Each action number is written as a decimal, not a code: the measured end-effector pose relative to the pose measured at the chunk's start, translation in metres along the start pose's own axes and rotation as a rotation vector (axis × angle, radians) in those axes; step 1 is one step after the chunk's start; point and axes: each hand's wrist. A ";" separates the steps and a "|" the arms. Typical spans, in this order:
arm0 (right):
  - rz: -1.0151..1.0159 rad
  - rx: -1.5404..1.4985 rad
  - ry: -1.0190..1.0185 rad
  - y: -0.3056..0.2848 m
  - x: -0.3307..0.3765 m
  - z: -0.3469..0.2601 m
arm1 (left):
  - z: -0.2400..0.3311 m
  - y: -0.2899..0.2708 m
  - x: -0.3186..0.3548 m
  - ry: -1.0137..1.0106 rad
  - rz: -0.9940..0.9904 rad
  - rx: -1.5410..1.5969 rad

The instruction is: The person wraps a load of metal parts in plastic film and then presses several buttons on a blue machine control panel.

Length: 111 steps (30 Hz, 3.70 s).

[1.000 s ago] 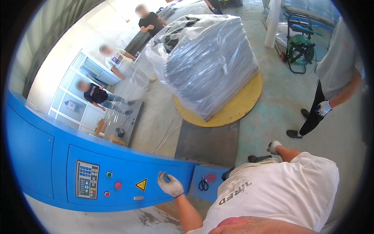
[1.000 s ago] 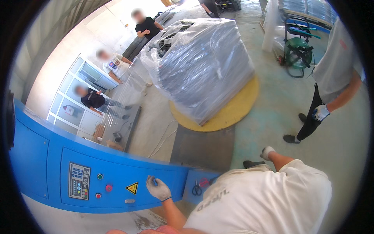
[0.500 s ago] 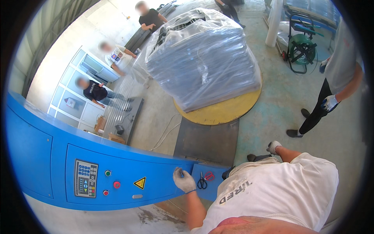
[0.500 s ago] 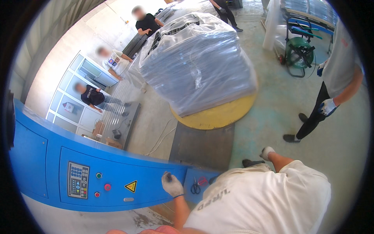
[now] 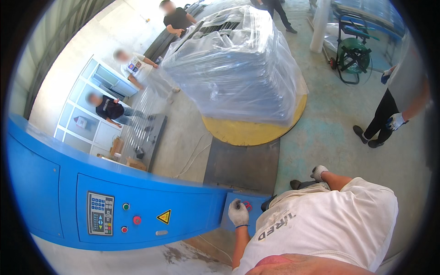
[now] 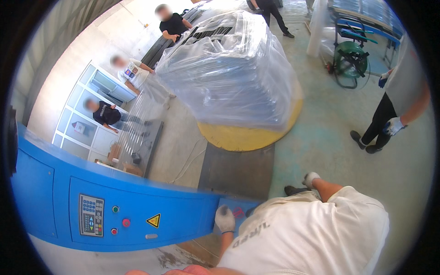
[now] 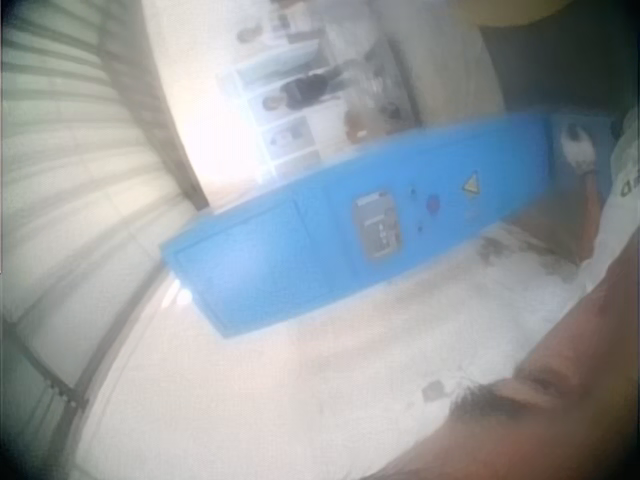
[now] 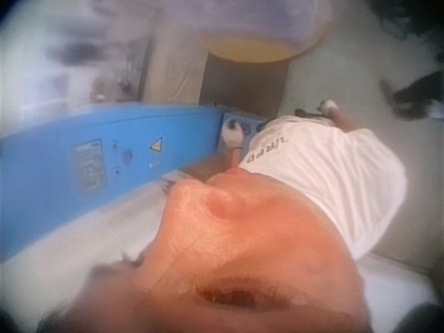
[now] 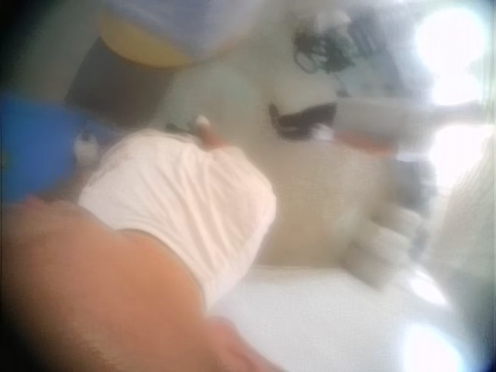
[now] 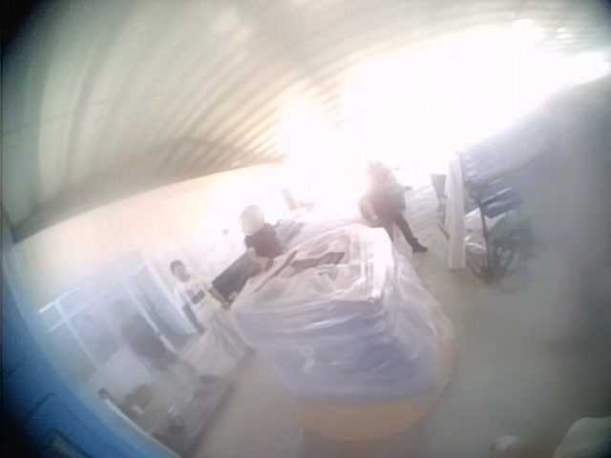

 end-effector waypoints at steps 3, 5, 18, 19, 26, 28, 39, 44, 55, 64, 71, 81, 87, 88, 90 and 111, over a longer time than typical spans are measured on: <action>0.000 0.000 -0.004 0.000 0.000 0.000 | 0.000 0.001 0.001 -0.023 -0.010 0.032; -0.007 0.014 -0.002 -0.001 0.000 -0.001 | -0.002 0.003 0.001 -0.045 -0.013 0.060; 0.036 0.047 -0.053 0.005 -0.012 -0.001 | -0.004 0.016 0.003 -0.081 -0.074 0.073; 0.022 0.028 -0.035 0.003 -0.012 -0.003 | -0.005 0.017 0.002 -0.073 -0.078 0.058; 0.031 -0.060 -0.024 0.006 -0.011 -0.007 | -0.008 0.015 0.000 -0.039 -0.089 0.033; 0.021 0.112 -0.123 0.006 -0.013 -0.001 | -0.006 0.016 0.000 -0.034 -0.091 0.038; -0.025 0.033 -0.024 0.001 -0.014 -0.010 | 0.004 0.017 0.004 -0.016 -0.121 0.051; -0.025 0.017 -0.014 -0.001 -0.011 -0.011 | 0.009 0.014 0.004 -0.010 -0.095 -0.016; 0.037 -0.026 -0.020 -0.003 -0.005 -0.012 | -0.005 -0.038 -0.026 -0.068 0.172 0.091; 0.003 -0.112 -0.018 -0.009 0.008 -0.018 | 0.002 -0.063 -0.031 -0.138 0.204 0.101; 0.006 -0.017 -0.055 0.001 -0.003 -0.013 | 0.007 -0.053 -0.030 -0.157 0.165 0.109; -0.065 -0.088 -0.011 0.008 -0.019 -0.003 | 0.006 -0.039 -0.030 -0.148 0.116 0.108; 0.035 0.183 -0.099 0.013 -0.017 0.001 | 0.003 -0.035 -0.034 -0.150 0.090 0.147; 0.022 0.201 -0.107 0.012 -0.018 0.004 | 0.001 -0.032 -0.033 -0.143 0.089 0.147; 0.014 0.138 -0.080 0.009 -0.020 0.004 | -0.002 -0.028 -0.033 -0.131 0.089 0.145; -0.059 -0.380 -0.104 -0.012 -0.015 -0.034 | 0.132 -0.343 -0.078 0.039 1.024 -0.897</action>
Point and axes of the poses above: each hand's wrist, its own x-axis away from the middle knuckle, its own y-axis out of the palm, z = x × y, and after that the axes turned 11 degrees about -z, right-handed
